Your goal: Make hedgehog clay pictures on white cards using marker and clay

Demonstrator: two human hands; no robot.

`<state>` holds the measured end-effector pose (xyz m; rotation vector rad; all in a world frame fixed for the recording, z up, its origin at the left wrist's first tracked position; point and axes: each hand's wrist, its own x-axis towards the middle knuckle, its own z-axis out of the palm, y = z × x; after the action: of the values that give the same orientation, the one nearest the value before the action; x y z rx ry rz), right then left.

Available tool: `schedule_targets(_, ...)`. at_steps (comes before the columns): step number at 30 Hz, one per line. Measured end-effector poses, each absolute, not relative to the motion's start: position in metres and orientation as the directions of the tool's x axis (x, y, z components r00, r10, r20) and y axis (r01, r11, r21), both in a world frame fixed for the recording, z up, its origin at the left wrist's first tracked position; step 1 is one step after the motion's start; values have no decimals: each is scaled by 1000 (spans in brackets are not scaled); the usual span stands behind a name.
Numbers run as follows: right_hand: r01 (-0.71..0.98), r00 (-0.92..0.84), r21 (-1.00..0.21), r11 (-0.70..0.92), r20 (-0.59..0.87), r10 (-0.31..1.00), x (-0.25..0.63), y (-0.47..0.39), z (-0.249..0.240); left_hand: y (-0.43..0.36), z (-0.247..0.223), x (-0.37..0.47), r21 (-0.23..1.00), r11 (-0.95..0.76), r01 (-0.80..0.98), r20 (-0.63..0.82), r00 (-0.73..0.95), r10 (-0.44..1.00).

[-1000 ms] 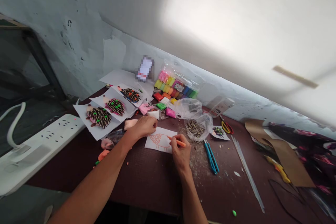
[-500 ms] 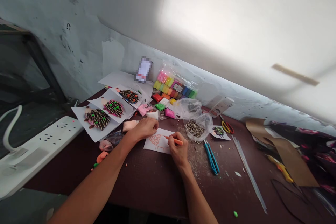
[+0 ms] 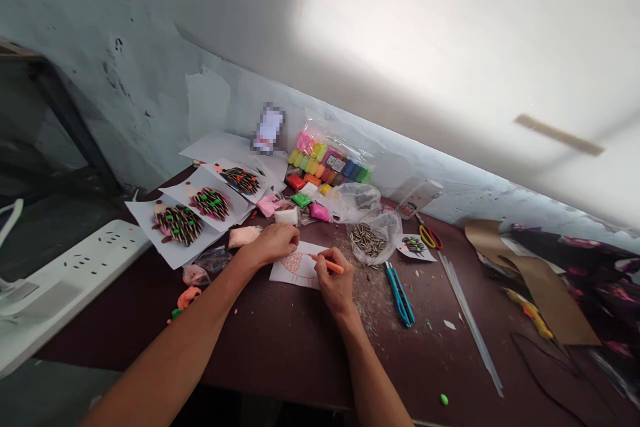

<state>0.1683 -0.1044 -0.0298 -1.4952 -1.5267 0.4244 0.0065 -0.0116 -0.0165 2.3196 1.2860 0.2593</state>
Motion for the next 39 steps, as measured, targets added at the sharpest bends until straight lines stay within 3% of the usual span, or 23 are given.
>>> schedule_targets(10,584,219,-795,165,350,911,170,-103,-33,-10,-20,7,493,-465,736,-45,555,831)
schedule_targets(23,611,126,-774,166,302,945,167,-104,-35,-10,-17,8,496,-452,741,-77,557,827)
schedule_targets(39,646,130,-742,180,339,932,169,-103,-37,-8,-23,7,501,-453,737,-76,559,826)
